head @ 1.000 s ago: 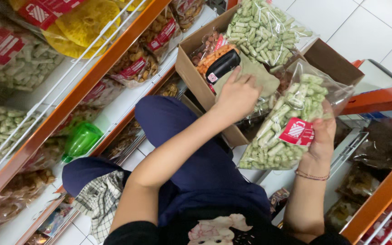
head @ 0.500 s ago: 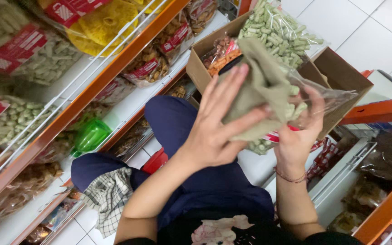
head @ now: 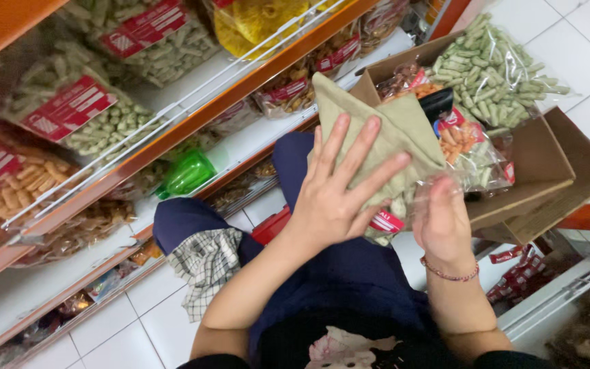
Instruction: The person wipes down grocery store shelves and individual snack bags using a cloth, then rearranges the bags on the shelves.
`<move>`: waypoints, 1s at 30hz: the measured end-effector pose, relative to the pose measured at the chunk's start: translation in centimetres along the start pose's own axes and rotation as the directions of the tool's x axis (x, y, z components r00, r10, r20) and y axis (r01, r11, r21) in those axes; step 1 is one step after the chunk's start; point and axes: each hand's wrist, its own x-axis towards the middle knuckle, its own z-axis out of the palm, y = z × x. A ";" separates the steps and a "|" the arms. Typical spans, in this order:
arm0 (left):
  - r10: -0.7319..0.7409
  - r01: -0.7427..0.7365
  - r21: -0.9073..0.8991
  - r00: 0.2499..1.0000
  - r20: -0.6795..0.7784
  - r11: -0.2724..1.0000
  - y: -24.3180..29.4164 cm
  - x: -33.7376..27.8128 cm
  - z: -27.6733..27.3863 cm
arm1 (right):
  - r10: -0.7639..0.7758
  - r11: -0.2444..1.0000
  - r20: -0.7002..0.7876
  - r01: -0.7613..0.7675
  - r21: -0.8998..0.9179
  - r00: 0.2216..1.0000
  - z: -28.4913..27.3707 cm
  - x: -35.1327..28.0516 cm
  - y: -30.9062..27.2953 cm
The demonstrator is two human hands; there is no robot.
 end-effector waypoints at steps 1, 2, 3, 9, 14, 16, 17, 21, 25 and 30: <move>-0.059 0.059 0.004 0.998 -0.009 0.998 -0.2 -0.3 0.1 | 0.132 0.991 -0.159 -0.127 0.044 0.978 0.2 0.4 0.4; -0.148 0.144 -0.054 0.986 -0.082 0.988 -0.3 -0.5 0.2 | 0.135 0.991 -0.142 -0.135 0.012 0.981 0.7 0.6 0.8; -0.238 0.221 -0.118 0.960 -0.150 0.968 -0.4 -0.7 0.4 | 0.138 0.990 -0.125 -0.141 -0.019 0.983 1.2 0.7 1.0; -0.411 0.364 -0.204 0.863 -0.293 0.909 -0.9 -1.5 0.8 | 0.029 0.988 0.276 0.014 -0.152 0.961 6.1 2.6 1.2; -0.189 0.203 0.069 0.968 -0.166 0.977 -1.8 -3.5 1.0 | 0.192 0.976 0.349 -0.215 0.028 0.917 8.4 5.4 1.0; -0.103 0.113 0.137 0.992 -0.078 0.984 -2.5 -4.9 1.1 | 0.234 0.958 0.349 -0.276 0.073 0.907 8.6 6.4 1.1; -0.064 0.069 0.160 0.997 -0.033 0.985 -2.7 -5.6 1.2 | 0.254 0.948 0.348 -0.304 0.095 0.902 8.7 6.8 1.2; 0.041 -0.060 0.175 0.993 0.109 0.983 -3.3 -9.6 2.0 | 0.279 0.927 0.382 -0.352 0.133 0.881 8.5 8.2 1.6; 0.139 -0.171 0.201 0.976 0.167 0.965 -4.0 -13.2 2.1 | 0.160 0.918 0.408 -0.288 0.274 0.899 7.9 9.7 0.9; -0.403 0.386 -0.306 0.915 0.007 0.870 -4.3 -15.0 2.0 | -0.042 0.882 0.276 -0.094 0.461 0.960 7.2 11.6 -0.6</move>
